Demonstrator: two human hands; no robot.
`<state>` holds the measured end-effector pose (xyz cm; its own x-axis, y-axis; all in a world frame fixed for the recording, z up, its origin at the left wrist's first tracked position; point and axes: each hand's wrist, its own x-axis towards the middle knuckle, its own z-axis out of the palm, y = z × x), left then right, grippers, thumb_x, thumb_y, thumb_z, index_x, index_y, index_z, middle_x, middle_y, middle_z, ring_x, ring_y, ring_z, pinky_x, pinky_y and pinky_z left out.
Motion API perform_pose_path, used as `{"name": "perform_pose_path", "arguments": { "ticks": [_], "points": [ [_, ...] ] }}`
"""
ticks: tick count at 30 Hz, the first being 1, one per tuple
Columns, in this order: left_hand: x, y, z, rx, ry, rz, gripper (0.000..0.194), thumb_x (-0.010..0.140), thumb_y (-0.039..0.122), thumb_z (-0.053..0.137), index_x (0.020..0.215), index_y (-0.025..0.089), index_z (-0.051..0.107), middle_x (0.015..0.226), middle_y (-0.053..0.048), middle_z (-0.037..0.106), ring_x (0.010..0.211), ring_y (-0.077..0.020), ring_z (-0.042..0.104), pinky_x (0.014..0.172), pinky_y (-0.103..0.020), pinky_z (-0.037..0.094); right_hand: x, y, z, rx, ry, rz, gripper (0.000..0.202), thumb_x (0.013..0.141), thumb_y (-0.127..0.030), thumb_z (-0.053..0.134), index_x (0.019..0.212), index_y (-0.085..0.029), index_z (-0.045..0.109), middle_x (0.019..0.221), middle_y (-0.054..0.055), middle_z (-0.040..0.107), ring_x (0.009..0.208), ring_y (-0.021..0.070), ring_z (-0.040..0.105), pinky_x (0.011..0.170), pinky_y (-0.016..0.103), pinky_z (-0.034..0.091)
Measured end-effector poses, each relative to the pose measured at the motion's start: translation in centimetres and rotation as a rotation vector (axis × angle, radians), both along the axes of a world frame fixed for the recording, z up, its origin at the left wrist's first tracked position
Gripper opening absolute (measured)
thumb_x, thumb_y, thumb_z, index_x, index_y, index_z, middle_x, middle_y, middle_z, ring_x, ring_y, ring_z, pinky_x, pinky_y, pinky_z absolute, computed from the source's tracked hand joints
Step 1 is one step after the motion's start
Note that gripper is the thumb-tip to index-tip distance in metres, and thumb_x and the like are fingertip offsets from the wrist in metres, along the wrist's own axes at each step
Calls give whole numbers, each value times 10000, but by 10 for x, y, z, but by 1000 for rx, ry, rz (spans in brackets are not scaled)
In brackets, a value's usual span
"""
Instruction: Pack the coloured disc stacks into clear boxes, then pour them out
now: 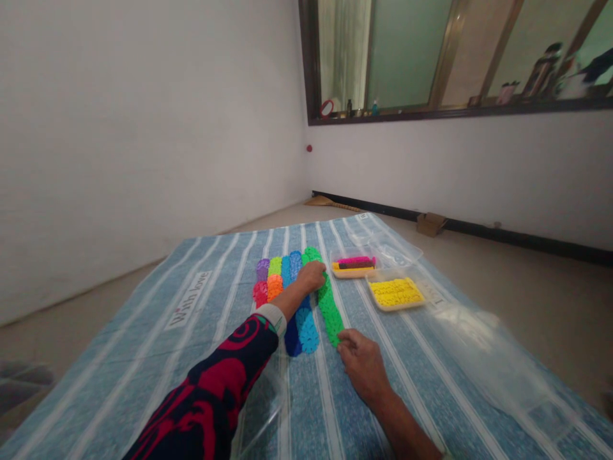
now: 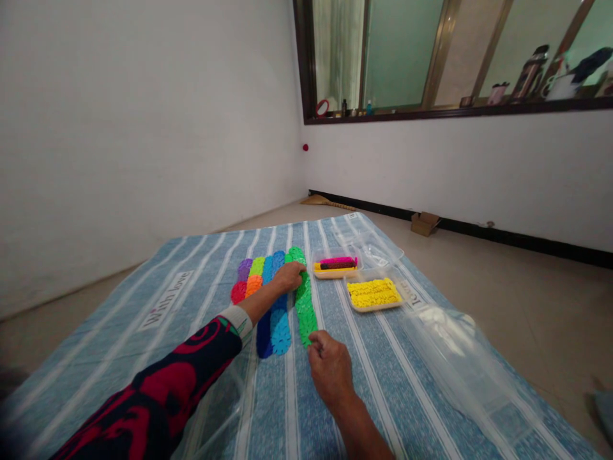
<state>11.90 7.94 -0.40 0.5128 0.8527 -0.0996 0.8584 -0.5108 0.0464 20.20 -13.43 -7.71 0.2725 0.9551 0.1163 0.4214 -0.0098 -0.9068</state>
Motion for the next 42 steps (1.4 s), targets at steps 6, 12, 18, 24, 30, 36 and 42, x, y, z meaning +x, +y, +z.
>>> {"name": "perform_pose_path", "arguments": {
  "ticks": [6,12,18,24,30,36,42],
  "points": [
    [2,2,-1,-1,13,-1,305,885,335,561,1129,153,583,1158,-83,602,1027,-208,593,871,-429,509,0,0,3,-20,-14,2,236,791,-236,466,897,-193,673,677,10,650,592,154,597,584,232,420],
    [5,5,-1,-13,23,6,292,889,336,556,1110,148,591,1134,-80,612,1011,-203,598,865,-423,511,0,-1,6,-9,-36,6,228,791,-228,472,899,-190,670,695,12,661,664,167,618,643,242,418],
    [7,7,-1,-40,32,35,314,886,344,559,1132,149,580,1142,-84,606,1000,-203,600,850,-415,518,1,-1,5,-14,-48,-1,242,803,-238,466,913,-189,676,705,16,675,678,171,628,659,247,420],
    [9,8,-2,-73,53,61,312,890,350,553,1127,150,581,1129,-82,611,980,-195,606,839,-408,522,1,0,2,-16,-48,1,249,799,-233,473,924,-185,682,736,25,689,701,172,638,663,244,427],
    [9,3,2,-77,67,72,298,890,359,551,1087,141,600,1105,-81,626,983,-194,609,856,-414,514,1,1,1,-1,-62,-16,255,798,-232,477,926,-200,695,717,18,690,678,164,633,657,240,439],
    [13,-7,10,-65,73,40,289,884,379,555,1014,131,626,1045,-73,654,958,-187,621,857,-412,507,2,1,1,16,-80,-19,244,797,-234,494,917,-213,705,714,9,696,678,158,635,649,227,441],
    [12,-17,11,-21,38,-16,234,833,285,550,931,143,708,975,-106,705,963,-223,640,817,-331,489,2,1,-2,40,-86,-14,231,806,-239,502,912,-211,705,715,10,695,667,150,631,636,217,434]
  ]
}}
